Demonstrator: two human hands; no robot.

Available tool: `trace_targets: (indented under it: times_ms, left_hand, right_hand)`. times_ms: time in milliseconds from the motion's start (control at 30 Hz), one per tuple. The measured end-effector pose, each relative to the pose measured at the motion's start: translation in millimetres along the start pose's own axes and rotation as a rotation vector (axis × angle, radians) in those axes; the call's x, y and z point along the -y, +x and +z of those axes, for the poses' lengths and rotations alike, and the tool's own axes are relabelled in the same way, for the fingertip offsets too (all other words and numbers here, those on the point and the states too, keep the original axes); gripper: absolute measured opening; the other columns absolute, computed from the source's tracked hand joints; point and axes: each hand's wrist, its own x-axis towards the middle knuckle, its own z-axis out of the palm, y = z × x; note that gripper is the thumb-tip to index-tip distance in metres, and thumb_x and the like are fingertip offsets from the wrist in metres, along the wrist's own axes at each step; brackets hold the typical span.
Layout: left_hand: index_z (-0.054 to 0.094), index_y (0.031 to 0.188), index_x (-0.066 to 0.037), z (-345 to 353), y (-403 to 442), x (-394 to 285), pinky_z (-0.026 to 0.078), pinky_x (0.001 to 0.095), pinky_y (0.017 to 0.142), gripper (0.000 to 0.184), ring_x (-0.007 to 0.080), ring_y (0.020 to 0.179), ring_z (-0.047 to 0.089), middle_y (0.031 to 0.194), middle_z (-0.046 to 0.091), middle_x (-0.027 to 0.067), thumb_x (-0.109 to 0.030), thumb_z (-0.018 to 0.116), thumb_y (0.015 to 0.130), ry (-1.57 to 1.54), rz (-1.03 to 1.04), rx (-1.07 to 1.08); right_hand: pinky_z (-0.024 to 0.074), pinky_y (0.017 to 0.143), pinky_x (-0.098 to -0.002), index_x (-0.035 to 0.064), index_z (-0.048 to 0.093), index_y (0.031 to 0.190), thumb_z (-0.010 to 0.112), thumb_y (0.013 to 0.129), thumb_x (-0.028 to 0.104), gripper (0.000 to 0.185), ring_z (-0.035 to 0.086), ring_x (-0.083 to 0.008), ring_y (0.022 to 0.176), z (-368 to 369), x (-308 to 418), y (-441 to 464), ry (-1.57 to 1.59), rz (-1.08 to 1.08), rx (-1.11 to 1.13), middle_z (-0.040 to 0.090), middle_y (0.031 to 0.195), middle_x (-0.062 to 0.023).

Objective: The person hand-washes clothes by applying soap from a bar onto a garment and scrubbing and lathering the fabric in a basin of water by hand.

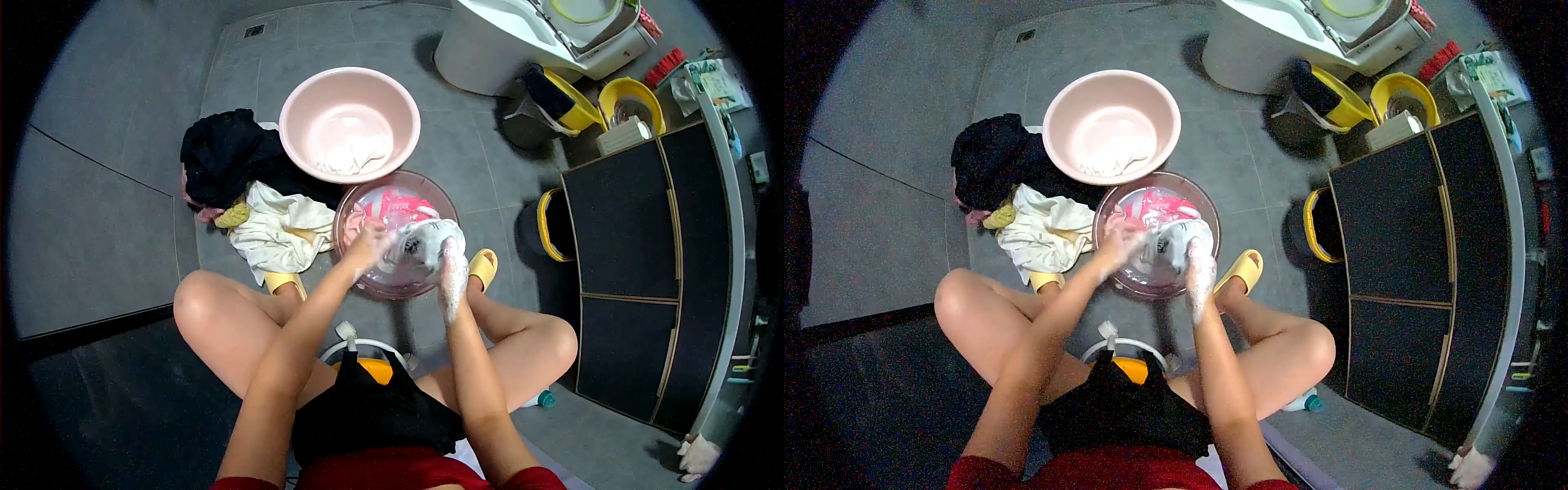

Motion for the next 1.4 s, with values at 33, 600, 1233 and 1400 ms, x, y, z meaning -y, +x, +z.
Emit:
trace_targets:
  times_ms: [33,600,1233,1400]
  left_hand:
    - [0.039,0.115,0.005,5.1,-3.0,14.2,0.037,0.0361,0.089,0.069,0.028,0.105,0.046,0.113,0.046,0.0209,-0.041,0.064,0.072,0.079,0.034,0.096]
    - [0.038,0.116,0.001,38.8,-12.7,7.0,0.041,0.031,0.081,0.054,0.0208,0.093,0.051,0.102,0.053,0.0124,-0.006,0.058,0.067,-0.356,0.29,-0.239]
    - [0.059,0.069,-0.004,61.5,-46.0,-42.4,0.043,0.0397,0.053,0.018,0.0347,0.059,0.055,0.059,0.055,0.0189,-0.022,0.059,0.073,0.592,0.45,-0.278]
    - [0.059,0.08,-0.002,22.0,1.0,-24.8,0.044,0.0405,0.065,0.038,0.0343,0.073,0.058,0.075,0.06,0.0189,-0.039,0.049,0.081,0.453,0.178,-0.441]
  right_hand:
    - [0.0434,0.075,-0.03,-0.0002,0.045,0.116,0.044,0.086,0.039,0.049,0.054,-0.0195,0.09,-0.8,4.1,-2.4,0.196,0.091,0.061,0.057,0.098,-0.0113]
    - [0.0453,0.082,-0.0362,0.0031,0.039,0.121,0.046,0.086,0.035,0.047,0.055,-0.0223,0.095,2.6,24.5,-16.2,0.793,0.324,0.256,0.053,0.111,-0.0098]
    - [0.0478,0.069,-0.0369,0.0011,0.049,0.107,0.04,0.088,0.031,0.037,0.057,-0.0237,0.082,39.2,-30.7,-26.9,0.568,0.484,0.125,0.057,0.094,-0.0111]
    - [0.0465,0.077,-0.039,0.0027,0.048,0.111,0.042,0.086,0.039,0.045,0.057,-0.0254,0.087,45.7,-14.3,-28.9,0.916,0.545,0.378,0.057,0.101,-0.0103]
